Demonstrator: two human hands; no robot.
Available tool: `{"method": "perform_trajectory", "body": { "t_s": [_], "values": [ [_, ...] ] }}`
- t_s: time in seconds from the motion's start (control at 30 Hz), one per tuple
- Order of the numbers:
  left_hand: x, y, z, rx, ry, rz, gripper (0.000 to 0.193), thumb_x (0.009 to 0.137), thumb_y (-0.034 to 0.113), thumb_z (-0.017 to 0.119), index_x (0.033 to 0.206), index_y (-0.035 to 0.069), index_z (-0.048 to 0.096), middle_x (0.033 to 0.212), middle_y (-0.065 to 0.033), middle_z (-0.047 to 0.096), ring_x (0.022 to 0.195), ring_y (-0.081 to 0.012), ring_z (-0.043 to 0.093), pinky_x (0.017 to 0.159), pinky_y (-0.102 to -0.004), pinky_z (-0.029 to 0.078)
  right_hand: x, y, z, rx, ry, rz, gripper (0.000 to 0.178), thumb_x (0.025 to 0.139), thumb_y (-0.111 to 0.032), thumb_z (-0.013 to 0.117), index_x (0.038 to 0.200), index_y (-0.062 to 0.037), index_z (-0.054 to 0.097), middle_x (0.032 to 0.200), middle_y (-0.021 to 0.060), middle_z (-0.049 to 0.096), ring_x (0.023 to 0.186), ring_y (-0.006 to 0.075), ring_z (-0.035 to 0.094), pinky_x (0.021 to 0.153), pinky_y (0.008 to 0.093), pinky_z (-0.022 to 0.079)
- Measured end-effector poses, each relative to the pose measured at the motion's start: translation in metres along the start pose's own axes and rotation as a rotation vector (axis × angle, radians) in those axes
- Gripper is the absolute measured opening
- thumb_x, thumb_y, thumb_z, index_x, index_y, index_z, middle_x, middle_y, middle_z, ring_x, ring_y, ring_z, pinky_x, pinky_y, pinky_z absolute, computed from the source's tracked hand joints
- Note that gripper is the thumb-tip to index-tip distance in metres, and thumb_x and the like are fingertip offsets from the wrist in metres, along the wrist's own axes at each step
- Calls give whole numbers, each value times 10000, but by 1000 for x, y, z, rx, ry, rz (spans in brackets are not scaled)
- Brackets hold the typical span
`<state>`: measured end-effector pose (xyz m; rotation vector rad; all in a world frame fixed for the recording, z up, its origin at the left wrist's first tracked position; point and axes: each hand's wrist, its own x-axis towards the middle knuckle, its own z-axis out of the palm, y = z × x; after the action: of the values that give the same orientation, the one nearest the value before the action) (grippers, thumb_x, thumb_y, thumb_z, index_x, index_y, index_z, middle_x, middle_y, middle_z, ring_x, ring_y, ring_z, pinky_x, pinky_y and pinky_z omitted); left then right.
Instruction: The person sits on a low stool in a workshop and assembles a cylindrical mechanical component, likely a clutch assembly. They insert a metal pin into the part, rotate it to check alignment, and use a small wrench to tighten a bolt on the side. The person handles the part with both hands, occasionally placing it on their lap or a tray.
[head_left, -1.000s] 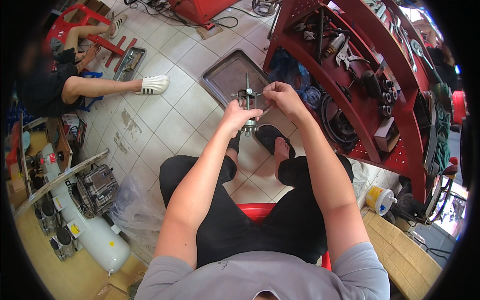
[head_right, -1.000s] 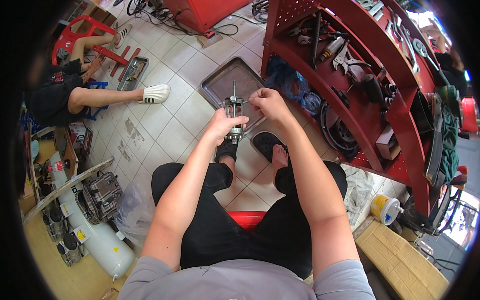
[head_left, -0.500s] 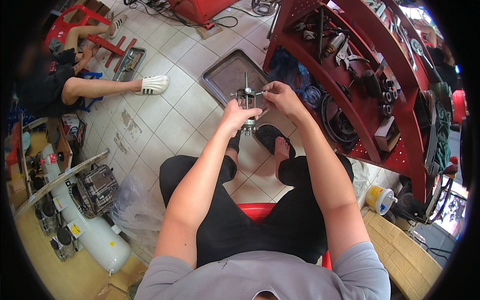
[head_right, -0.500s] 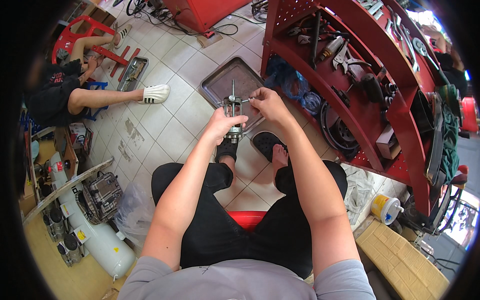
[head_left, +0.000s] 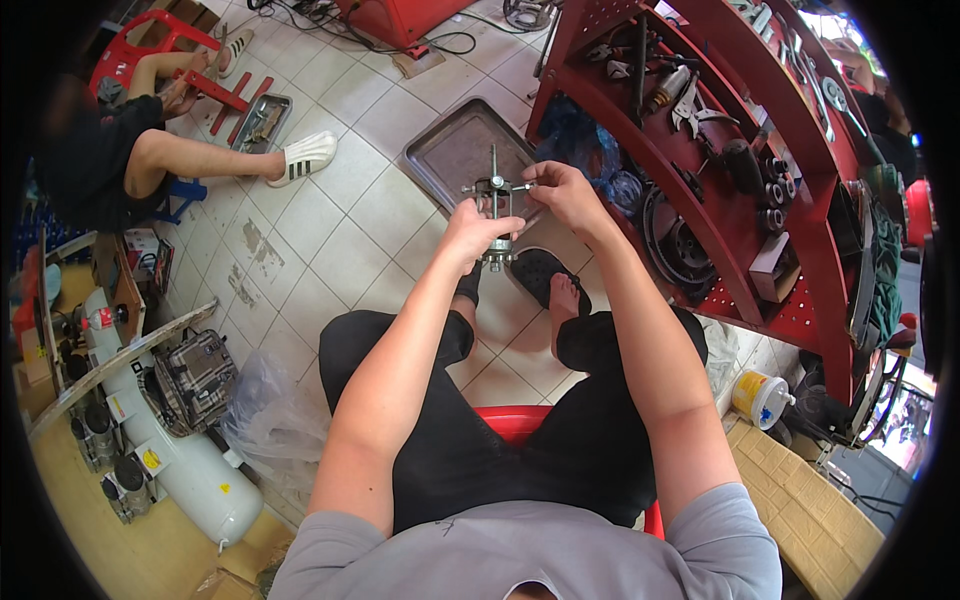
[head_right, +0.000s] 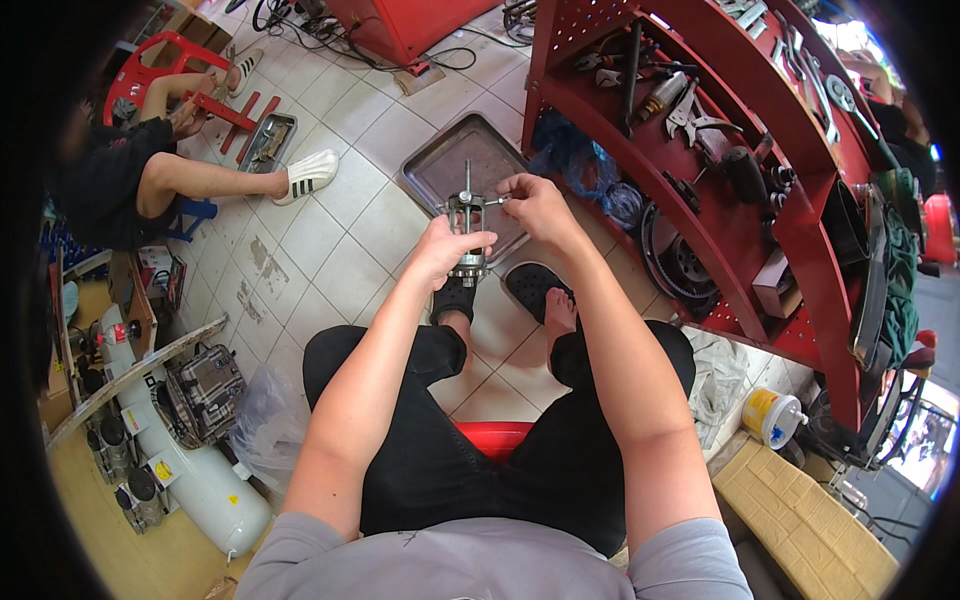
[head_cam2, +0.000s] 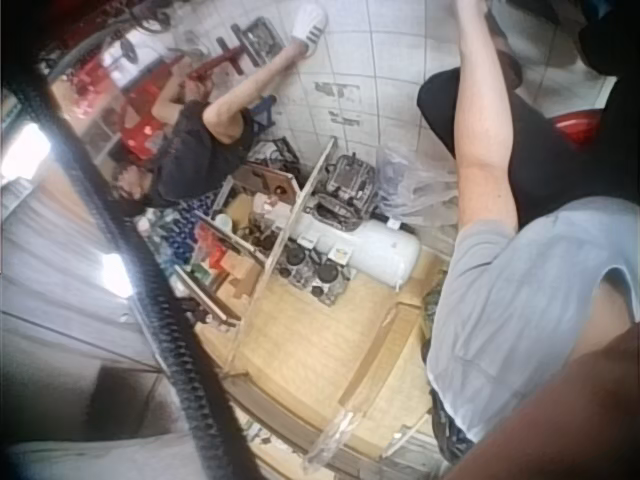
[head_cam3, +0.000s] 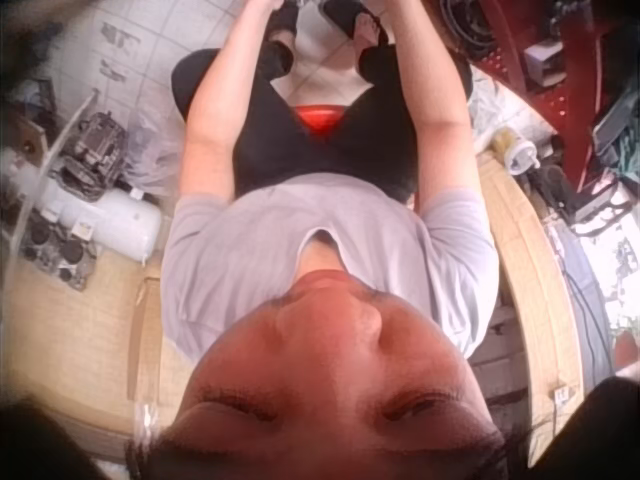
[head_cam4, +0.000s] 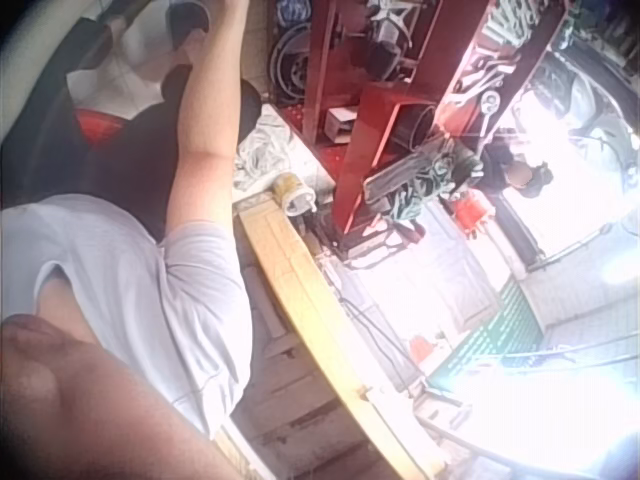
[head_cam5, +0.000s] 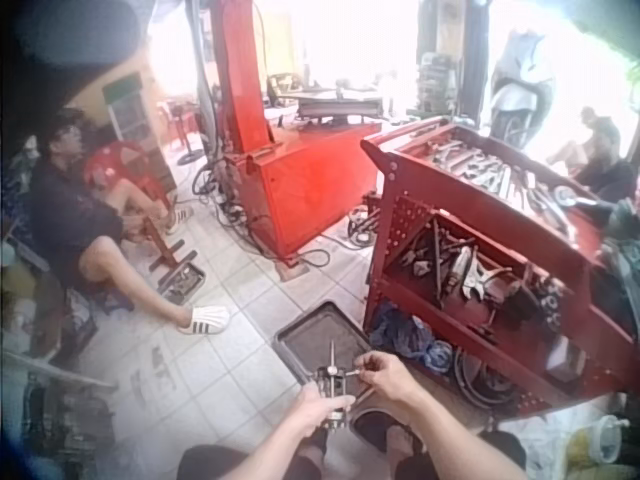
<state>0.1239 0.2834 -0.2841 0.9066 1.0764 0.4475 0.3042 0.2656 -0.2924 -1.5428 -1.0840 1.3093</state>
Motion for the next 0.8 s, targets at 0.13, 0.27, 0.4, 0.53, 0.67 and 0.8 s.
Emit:
{"method": "perform_trajectory", "body": {
  "t_s": [0.13, 0.27, 0.4, 0.53, 0.67, 0.8],
  "values": [
    [3, -5, -4, -8, -25, 16, 319, 711, 44, 748, 915, 26, 504, 716, -77, 604, 596, -150, 616, 493, -293, 521, -2, -8, 1, -99, -20, 9, 177, 856, -130, 603, 956, 15, 622, 839, 26, 611, 763, 99, 562, 722, 249, 454],
    [3, -4, -2, -11, -13, 16, 291, 713, 42, 743, 891, 34, 512, 694, -78, 608, 581, -149, 612, 487, -293, 513, -2, -8, 2, -122, 0, 48, 243, 892, -223, 595, 930, 16, 628, 787, 22, 609, 727, 100, 560, 690, 248, 449],
    [3, -4, -3, -14, -31, 30, 274, 713, 45, 743, 869, 41, 518, 684, -80, 614, 568, -148, 608, 488, -291, 510, -2, -10, 4, -105, 41, 180, 274, 915, -259, 576, 887, 10, 619, 718, 21, 592, 658, 102, 545, 649, 258, 450],
    [3, -4, -4, -4, -24, 24, 274, 715, 52, 743, 870, 42, 517, 687, -79, 615, 568, -147, 608, 492, -288, 508, -2, -12, -1, -76, -15, 222, 232, 916, -237, 573, 872, -10, 596, 701, 19, 578, 636, 102, 544, 623, 252, 448],
    [4, -5, -3, 0, -22, 28, 278, 715, 52, 743, 877, 38, 517, 687, -81, 614, 572, -146, 608, 489, -289, 508, -1, 0, 0, 229, -23, 75, 184, 872, -175, 601, 894, 4, 567, 763, 51, 603, 652, 122, 589, 597, 253, 470],
    [3, -4, -3, -8, -19, 16, 288, 712, 42, 745, 886, 32, 516, 693, -77, 609, 578, -144, 610, 485, -293, 511, 1, -4, 0, 149, 5, 98, 149, 855, -120, 604, 915, 2, 542, 802, 53, 605, 684, 123, 595, 611, 254, 479]
  ]
}}
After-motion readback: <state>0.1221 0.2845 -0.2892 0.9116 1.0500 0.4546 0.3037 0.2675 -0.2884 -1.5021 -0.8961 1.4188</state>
